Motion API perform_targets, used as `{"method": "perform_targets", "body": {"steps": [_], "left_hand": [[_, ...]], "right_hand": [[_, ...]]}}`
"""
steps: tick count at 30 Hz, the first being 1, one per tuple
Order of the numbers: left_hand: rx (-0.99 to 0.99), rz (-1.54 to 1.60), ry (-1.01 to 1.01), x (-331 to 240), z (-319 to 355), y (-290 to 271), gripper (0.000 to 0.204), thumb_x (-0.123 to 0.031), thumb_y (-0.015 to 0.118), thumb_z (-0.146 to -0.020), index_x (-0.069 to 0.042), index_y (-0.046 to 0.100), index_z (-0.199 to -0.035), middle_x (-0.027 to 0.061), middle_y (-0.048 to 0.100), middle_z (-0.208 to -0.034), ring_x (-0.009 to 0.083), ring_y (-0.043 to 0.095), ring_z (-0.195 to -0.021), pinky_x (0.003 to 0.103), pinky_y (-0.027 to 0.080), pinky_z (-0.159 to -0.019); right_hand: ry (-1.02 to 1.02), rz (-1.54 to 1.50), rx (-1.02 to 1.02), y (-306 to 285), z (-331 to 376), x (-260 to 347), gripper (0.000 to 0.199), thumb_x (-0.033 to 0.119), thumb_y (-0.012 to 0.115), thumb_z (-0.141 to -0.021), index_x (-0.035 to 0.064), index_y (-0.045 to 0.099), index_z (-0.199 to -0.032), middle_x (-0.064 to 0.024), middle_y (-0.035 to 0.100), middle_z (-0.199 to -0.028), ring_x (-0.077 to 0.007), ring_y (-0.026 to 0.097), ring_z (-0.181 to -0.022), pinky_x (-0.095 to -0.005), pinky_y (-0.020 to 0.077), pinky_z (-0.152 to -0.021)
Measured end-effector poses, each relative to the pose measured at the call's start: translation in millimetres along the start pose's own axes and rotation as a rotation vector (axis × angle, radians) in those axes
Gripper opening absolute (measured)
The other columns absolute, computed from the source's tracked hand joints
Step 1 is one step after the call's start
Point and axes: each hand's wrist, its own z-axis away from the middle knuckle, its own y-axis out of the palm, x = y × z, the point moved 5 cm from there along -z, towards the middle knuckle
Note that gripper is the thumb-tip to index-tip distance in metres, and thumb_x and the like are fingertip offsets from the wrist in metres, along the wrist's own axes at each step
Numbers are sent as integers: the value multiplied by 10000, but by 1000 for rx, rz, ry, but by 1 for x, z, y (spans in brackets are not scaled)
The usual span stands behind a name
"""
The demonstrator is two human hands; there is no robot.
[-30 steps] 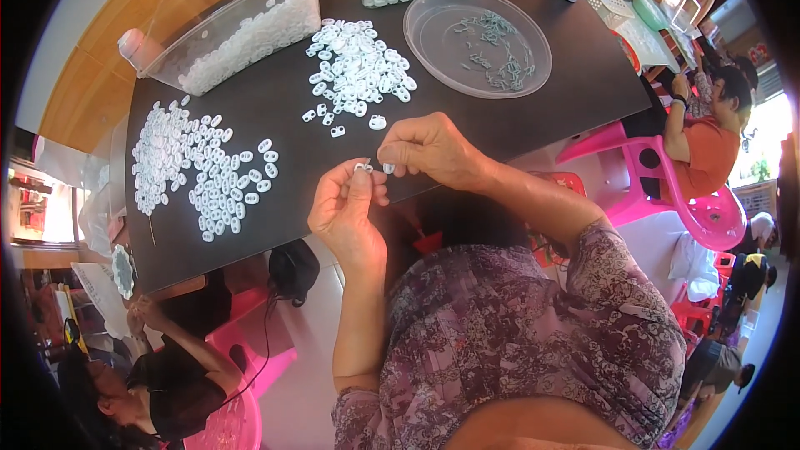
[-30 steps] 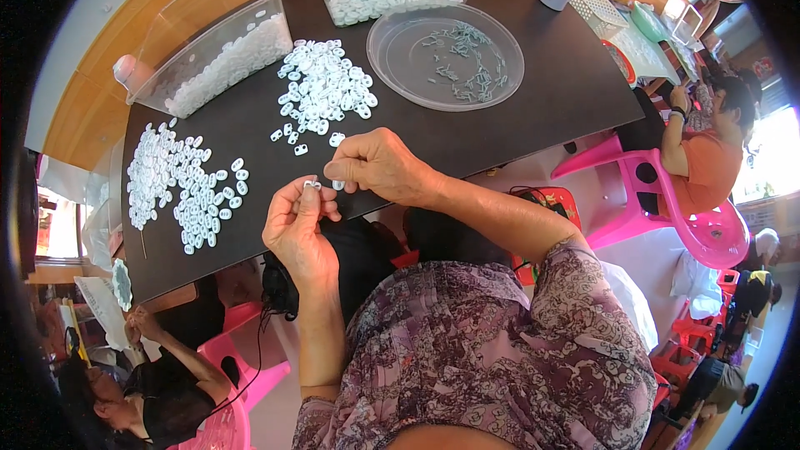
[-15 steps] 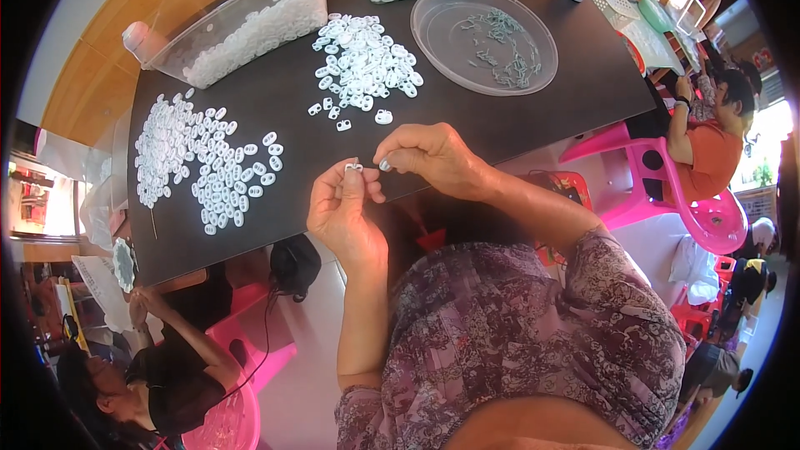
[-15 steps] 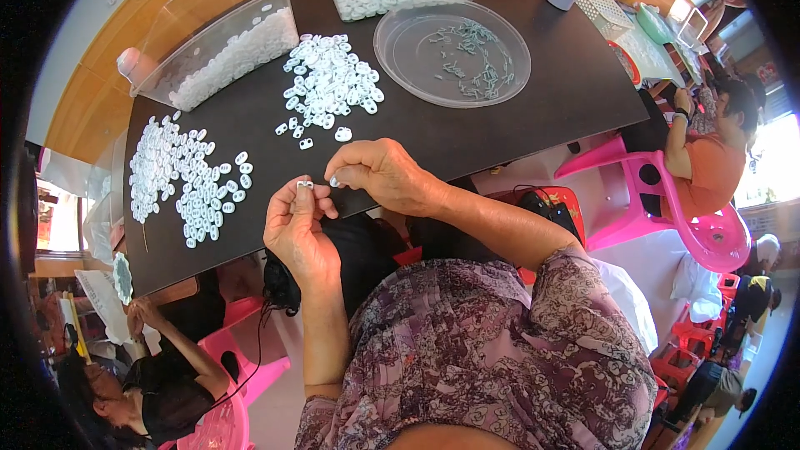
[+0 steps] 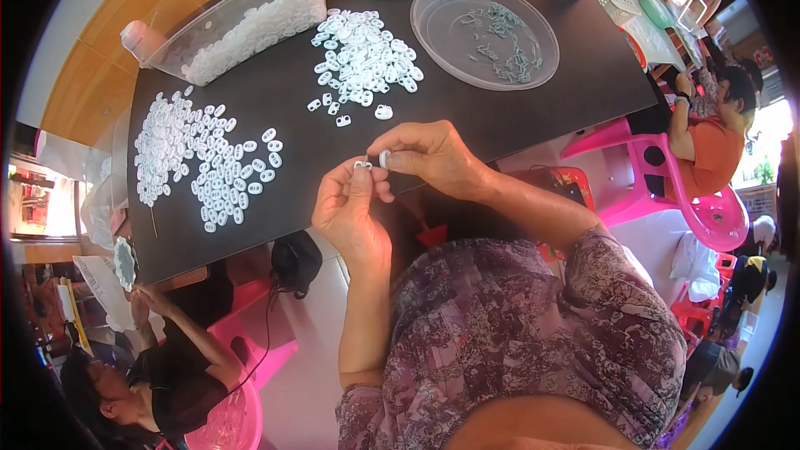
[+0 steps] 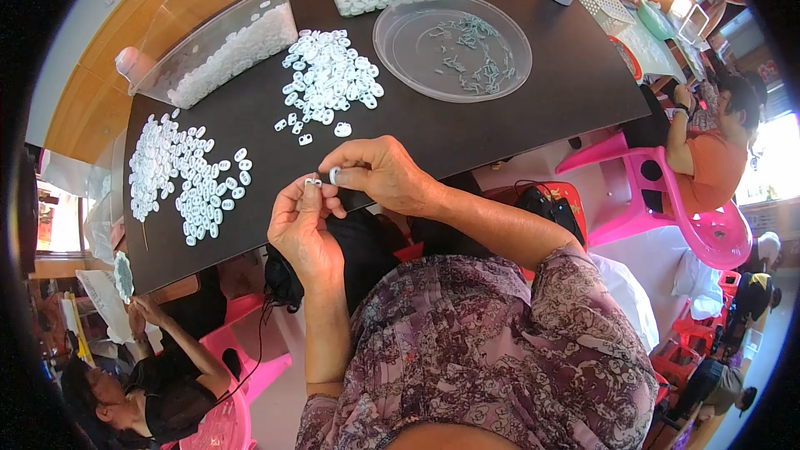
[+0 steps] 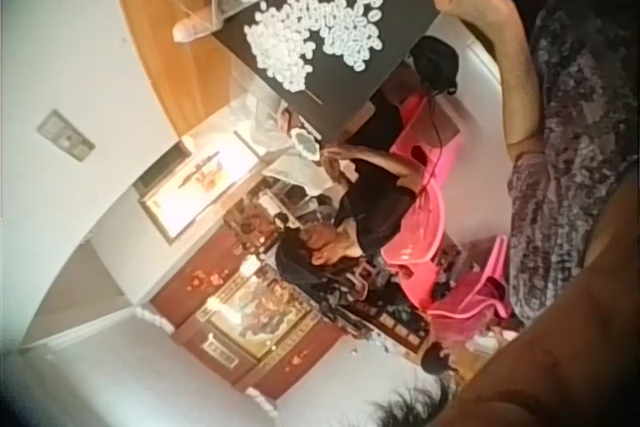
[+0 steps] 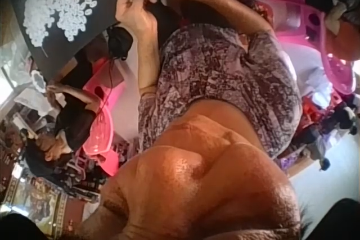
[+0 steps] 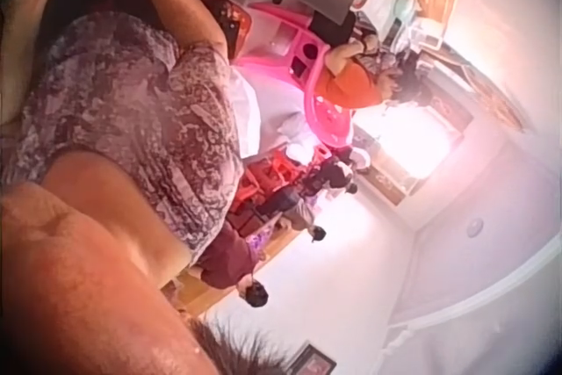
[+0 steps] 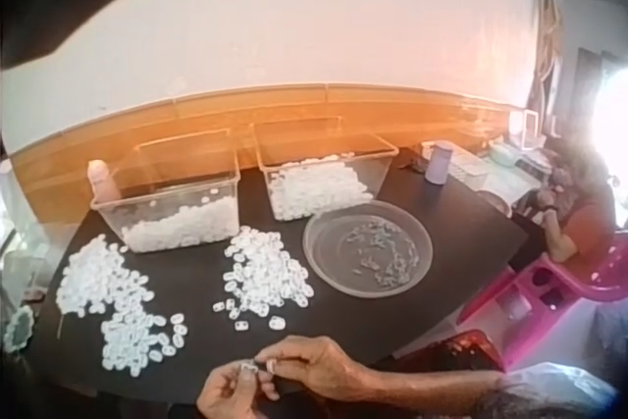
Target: Manually assembling small plastic components by inserting blue pieces into white circular pieces.
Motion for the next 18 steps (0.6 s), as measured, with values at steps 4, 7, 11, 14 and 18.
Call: {"method": "perform_targets", "body": {"steps": [4,7,11,14,18], "left_hand": [[17,-17,-32,1,1,0,86,-17,567,-864,53,575,-913,112,627,-737,123,557,-589,226,457,-518],[36,-41,-29,-2,2,0,100,-32,581,-860,54,580,-911,112,628,-734,119,555,-587,223,453,-517],[64,-91,-7,-6,4,0,117,-41,590,-855,58,588,-917,109,626,-731,114,551,-585,215,449,-516],[67,-106,-5,-6,5,-1,124,-39,589,-854,60,592,-929,103,622,-724,108,545,-579,210,446,-516],[61,-129,6,-6,6,1,121,-33,580,-855,56,596,-935,97,618,-718,98,537,-570,200,440,-516]], "right_hand": [[54,-135,23,-3,1,1,121,6,579,-841,-21,617,-953,-62,638,-897,-101,596,-824,-244,483,-756],[3,-171,30,-4,-2,4,124,29,590,-827,-20,621,-936,-42,627,-833,-82,575,-764,-229,471,-700],[114,-85,-14,-6,-2,11,139,63,610,-810,-19,630,-920,-8,603,-758,-49,529,-682,-201,436,-607],[86,-129,-52,-6,-3,10,138,72,622,-804,-8,640,-916,1,609,-755,-40,511,-657,-194,413,-568],[96,-128,-48,-9,-4,7,127,71,622,-808,-7,653,-904,-2,616,-752,-40,511,-653,-192,411,-564]]}}
